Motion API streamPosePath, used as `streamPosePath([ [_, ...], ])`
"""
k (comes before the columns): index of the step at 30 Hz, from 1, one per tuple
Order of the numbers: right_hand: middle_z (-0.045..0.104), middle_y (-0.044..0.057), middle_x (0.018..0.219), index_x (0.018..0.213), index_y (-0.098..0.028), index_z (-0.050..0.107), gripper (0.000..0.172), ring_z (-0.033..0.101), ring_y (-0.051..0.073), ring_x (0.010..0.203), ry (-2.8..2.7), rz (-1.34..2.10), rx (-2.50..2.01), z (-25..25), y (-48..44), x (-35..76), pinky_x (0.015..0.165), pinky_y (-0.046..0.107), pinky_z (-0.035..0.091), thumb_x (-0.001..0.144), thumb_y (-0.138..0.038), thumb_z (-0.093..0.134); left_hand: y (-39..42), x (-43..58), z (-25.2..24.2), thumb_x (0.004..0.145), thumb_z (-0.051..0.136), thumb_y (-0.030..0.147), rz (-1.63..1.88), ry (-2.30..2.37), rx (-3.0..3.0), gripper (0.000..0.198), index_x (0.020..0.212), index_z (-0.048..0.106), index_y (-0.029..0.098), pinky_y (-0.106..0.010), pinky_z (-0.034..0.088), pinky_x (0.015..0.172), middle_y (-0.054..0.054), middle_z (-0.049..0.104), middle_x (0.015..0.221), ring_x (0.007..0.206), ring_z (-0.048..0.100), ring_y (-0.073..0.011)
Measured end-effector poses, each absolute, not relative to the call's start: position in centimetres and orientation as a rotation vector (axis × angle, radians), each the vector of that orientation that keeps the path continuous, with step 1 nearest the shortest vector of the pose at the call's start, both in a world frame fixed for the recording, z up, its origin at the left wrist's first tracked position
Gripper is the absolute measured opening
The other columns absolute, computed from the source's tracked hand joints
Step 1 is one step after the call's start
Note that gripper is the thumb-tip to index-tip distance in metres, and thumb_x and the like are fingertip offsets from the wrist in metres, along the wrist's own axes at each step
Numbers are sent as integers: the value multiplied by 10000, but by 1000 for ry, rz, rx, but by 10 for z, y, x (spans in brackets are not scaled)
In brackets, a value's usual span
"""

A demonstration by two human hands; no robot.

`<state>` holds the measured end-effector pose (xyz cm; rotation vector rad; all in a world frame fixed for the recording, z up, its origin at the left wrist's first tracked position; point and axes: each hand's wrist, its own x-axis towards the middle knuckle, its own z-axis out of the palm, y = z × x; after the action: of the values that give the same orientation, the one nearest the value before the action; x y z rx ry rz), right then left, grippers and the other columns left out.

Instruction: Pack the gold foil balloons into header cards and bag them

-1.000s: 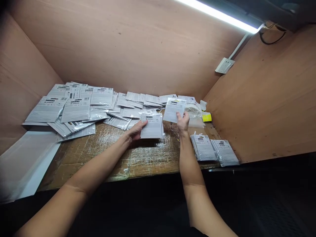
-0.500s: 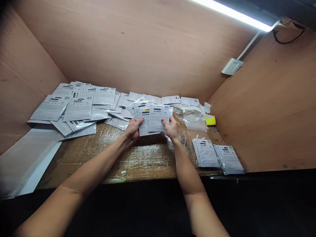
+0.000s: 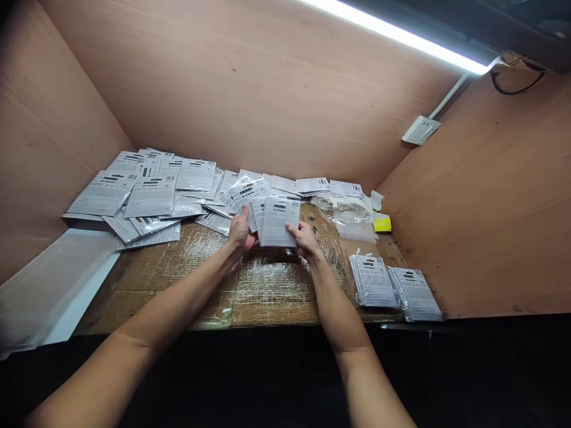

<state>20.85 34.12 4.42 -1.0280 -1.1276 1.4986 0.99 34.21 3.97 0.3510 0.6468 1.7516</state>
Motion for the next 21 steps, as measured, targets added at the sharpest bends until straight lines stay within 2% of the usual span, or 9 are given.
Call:
streamPosePath([
  [2, 837, 109, 1083, 1027, -195, 735, 571, 777, 347, 1115, -1064, 1385, -952, 46, 345, 215, 964, 523, 676, 667, -563, 981, 344, 8, 40, 845, 907, 508, 1769, 675, 344, 467, 1123, 740, 173, -514, 611, 1096, -125, 830, 1181, 1174, 785, -298],
  [6, 810, 95, 1226, 1159, -231, 694, 565, 747, 320, 1214, -1087, 1352, -870, 51, 347, 222, 1008, 511, 666, 760, -557, 924, 339, 15, 32, 721, 973, 580, 1726, 740, 531, 606, 1109, 771, 161, -476, 649, 1020, -125, 835, 1150, 1097, 801, -308],
  [10, 792, 86, 1271, 1228, -255, 662, 599, 726, 311, 1241, -1126, 1358, -860, 52, 344, 215, 1039, 511, 647, 768, -541, 918, 330, 21, 24, 777, 771, 845, 1573, 794, 766, 739, 972, 781, 132, -449, 671, 880, -154, 829, 938, 990, 808, -342],
  [12, 783, 81, 1288, 1252, -267, 651, 608, 721, 302, 1233, -1159, 1376, -866, 53, 342, 215, 1042, 505, 639, 772, -532, 914, 328, 19, 25, 806, 694, 891, 1501, 813, 874, 761, 935, 774, 145, -438, 666, 808, -143, 808, 852, 946, 802, -351],
  [14, 778, 84, 1290, 1267, -268, 651, 617, 714, 300, 1232, -1244, 1407, -881, 54, 341, 216, 1046, 488, 628, 766, -516, 913, 326, 14, 30, 832, 678, 880, 1457, 813, 1004, 745, 983, 764, 155, -428, 654, 768, -132, 797, 852, 938, 793, -350],
  [17, 779, 76, 1243, 1274, -284, 650, 623, 701, 306, 1237, -1385, 1300, -922, 51, 341, 223, 1009, 442, 623, 757, -539, 886, 327, 4, 36, 844, 759, 782, 1514, 813, 1237, 721, 1217, 685, 169, -416, 633, 829, -136, 792, 1049, 1012, 773, -324],
  [19, 786, 65, 1140, 1252, -286, 652, 611, 713, 302, 1165, -1497, 1238, -995, 46, 343, 229, 931, 411, 632, 749, -559, 864, 330, 0, 35, 764, 899, 653, 1610, 876, 1380, 828, 1365, 570, 188, -411, 606, 904, -135, 753, 1179, 1058, 750, -299],
  [21, 775, 51, 978, 1211, -251, 664, 629, 726, 282, 1000, -1604, 1270, -1075, 40, 346, 236, 833, 390, 635, 695, -525, 895, 334, -1, 27, 680, 970, 530, 1645, 962, 1473, 943, 1421, 487, 204, -407, 579, 931, -110, 721, 1186, 1035, 730, -274],
])
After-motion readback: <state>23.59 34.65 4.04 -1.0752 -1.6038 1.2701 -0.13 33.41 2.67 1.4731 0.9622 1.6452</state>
